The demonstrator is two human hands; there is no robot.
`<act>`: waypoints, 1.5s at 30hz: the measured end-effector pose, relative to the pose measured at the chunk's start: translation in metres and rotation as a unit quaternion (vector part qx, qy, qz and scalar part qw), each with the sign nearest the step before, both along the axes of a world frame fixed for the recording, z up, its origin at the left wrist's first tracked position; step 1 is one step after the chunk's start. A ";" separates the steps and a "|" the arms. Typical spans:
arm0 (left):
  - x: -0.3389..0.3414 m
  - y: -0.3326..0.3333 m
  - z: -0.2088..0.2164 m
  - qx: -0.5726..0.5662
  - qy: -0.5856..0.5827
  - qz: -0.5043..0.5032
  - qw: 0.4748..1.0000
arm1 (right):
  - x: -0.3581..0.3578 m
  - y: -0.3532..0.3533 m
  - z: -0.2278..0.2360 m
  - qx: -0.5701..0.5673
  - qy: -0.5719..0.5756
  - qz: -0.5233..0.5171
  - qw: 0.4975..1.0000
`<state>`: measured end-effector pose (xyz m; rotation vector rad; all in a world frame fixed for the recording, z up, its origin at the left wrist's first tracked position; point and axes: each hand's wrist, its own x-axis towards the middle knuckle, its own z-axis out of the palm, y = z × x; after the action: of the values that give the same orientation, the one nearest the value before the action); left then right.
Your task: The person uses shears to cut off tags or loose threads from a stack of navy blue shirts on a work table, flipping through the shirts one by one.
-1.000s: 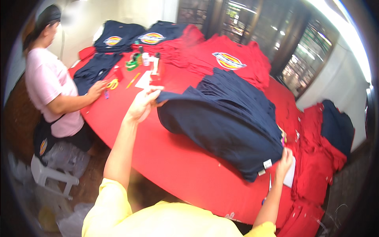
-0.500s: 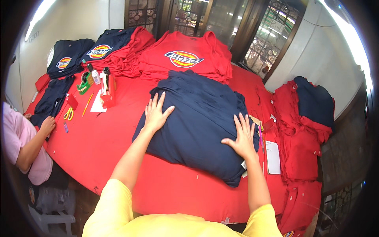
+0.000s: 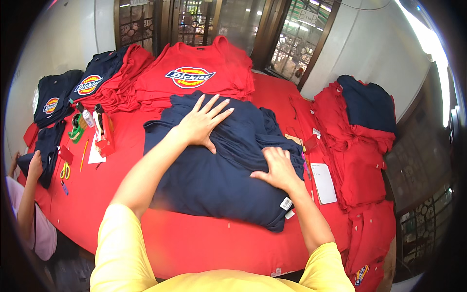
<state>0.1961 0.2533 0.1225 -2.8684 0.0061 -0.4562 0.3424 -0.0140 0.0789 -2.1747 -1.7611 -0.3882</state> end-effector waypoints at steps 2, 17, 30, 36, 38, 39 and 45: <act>0.024 0.002 0.007 0.038 0.109 -0.013 0.993 | -0.017 -0.006 0.004 -0.063 -0.057 0.022 0.996; -0.010 -0.017 -0.023 -0.061 0.034 -0.008 0.998 | 0.034 0.029 0.005 -0.116 0.144 -0.002 0.983; -0.126 -0.122 0.024 0.211 0.050 -0.055 0.975 | -0.145 -0.086 0.028 -0.041 -0.065 0.120 0.990; -0.240 -0.179 -0.070 -0.027 0.178 0.058 0.982 | -0.199 -0.118 -0.035 -0.161 -0.033 0.164 0.973; -0.263 -0.194 -0.095 0.009 0.106 0.071 0.992 | -0.202 -0.118 -0.020 -0.267 0.056 0.197 0.942; -0.270 -0.195 -0.098 -0.032 0.124 0.087 0.988 | -0.196 -0.112 -0.006 -0.304 0.114 0.215 0.921; -0.237 -0.175 -0.033 -0.215 -0.018 0.139 0.967 | -0.074 -0.026 0.019 0.076 0.086 0.098 0.988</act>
<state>-0.0408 0.0784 0.0896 -3.2044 -0.5597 -0.5035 0.2684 -0.0397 0.0981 -1.8516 -1.7668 -0.2682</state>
